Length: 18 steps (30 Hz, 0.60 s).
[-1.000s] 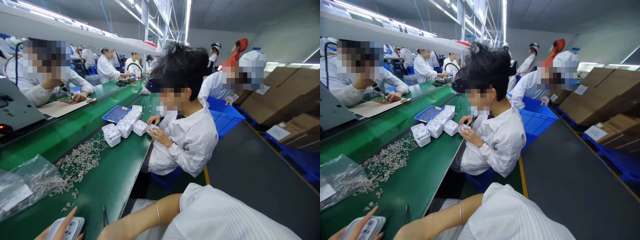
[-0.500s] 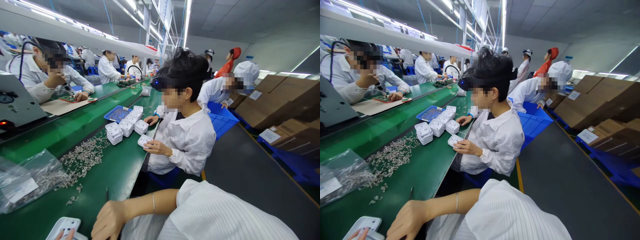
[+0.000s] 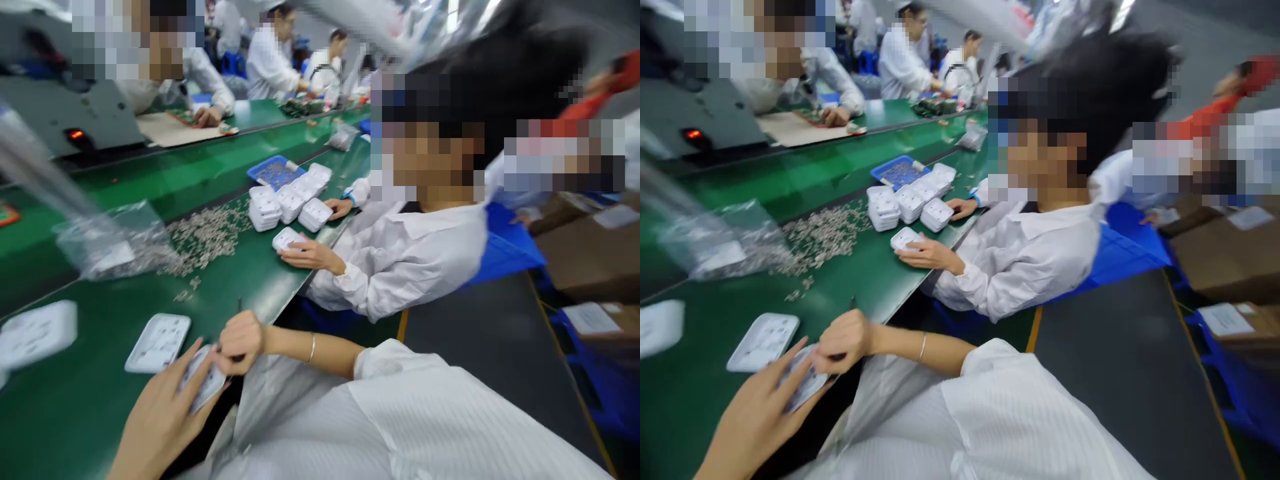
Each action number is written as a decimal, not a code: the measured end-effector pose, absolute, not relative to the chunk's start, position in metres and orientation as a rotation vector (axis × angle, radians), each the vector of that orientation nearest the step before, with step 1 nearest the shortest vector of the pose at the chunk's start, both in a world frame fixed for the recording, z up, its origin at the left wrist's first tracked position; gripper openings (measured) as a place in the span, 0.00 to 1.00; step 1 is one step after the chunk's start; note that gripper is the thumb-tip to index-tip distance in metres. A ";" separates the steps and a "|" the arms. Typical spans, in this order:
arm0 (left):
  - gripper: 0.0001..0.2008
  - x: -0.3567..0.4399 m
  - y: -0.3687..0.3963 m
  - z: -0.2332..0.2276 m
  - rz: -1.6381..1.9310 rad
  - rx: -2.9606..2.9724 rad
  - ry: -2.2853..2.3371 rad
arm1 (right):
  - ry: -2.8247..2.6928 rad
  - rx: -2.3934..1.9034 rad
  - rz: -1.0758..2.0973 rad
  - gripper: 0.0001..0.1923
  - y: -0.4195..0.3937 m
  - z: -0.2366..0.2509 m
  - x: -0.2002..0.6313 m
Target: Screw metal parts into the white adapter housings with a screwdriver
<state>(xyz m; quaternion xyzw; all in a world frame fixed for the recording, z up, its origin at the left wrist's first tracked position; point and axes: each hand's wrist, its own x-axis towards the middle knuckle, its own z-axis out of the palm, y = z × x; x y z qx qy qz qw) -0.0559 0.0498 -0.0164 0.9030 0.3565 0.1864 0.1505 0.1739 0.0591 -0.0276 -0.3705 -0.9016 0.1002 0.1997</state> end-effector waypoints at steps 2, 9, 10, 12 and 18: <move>0.24 -0.042 0.046 0.006 0.597 2.694 1.007 | -2.488 -1.003 0.127 0.24 0.056 -0.025 0.174; 0.30 -0.047 0.020 0.022 1.048 3.049 0.690 | -1.892 -0.624 -0.123 0.22 0.046 -0.001 0.181; 0.29 -0.045 0.011 0.023 0.992 3.066 0.690 | -1.891 -0.597 -0.105 0.21 0.043 0.005 0.184; 0.26 -0.037 -0.004 0.022 0.858 3.046 0.776 | -1.901 -0.570 -0.060 0.19 0.038 0.015 0.190; 0.25 -0.010 -0.011 0.006 0.711 2.904 1.042 | -1.670 -0.534 0.113 0.17 0.039 0.027 0.191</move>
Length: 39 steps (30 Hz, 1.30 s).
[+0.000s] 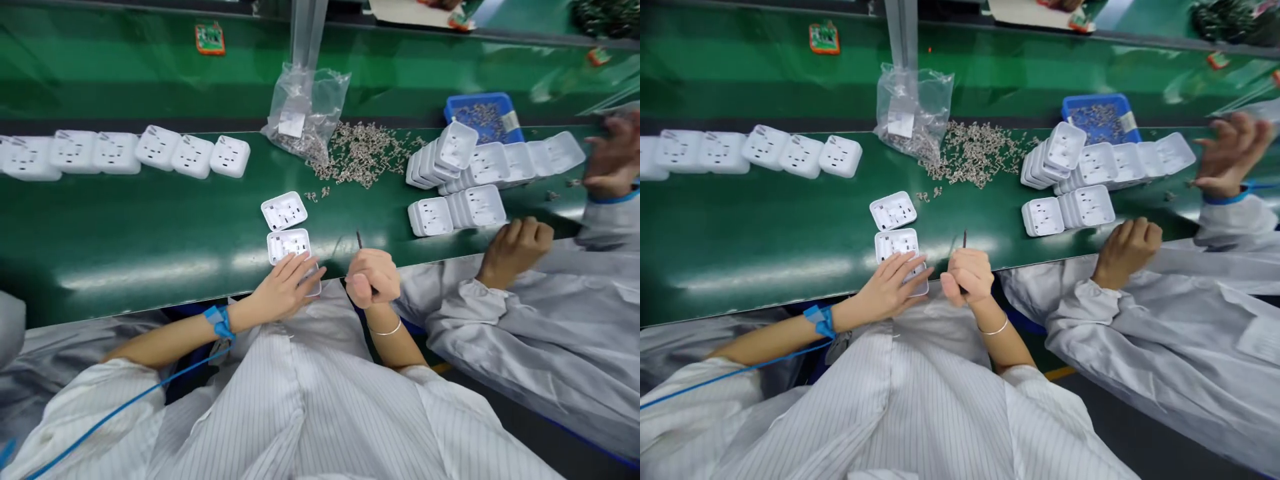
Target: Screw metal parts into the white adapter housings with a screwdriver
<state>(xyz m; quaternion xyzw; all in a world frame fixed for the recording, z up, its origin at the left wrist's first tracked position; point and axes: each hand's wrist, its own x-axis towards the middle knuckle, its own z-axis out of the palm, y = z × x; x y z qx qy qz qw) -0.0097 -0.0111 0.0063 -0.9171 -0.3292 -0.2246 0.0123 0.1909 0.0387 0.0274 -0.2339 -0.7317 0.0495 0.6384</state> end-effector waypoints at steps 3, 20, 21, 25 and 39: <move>0.33 -0.011 0.001 0.007 -0.698 -2.857 -1.069 | -1.489 -0.492 0.277 0.16 0.048 0.035 0.184; 0.17 -0.053 0.076 0.004 -0.973 -2.610 -1.201 | -1.172 -0.562 1.277 0.35 0.210 0.070 0.072; 0.17 -0.053 0.076 0.005 -0.990 -2.612 -1.208 | -1.157 -0.628 1.283 0.36 0.213 0.068 0.069; 0.16 -0.052 0.075 0.008 -1.009 -2.629 -1.249 | -1.166 -0.756 1.349 0.36 0.205 0.064 0.060; 0.17 -0.052 0.075 0.009 -1.022 -2.621 -1.222 | -1.291 -0.389 1.345 0.33 0.222 0.045 0.065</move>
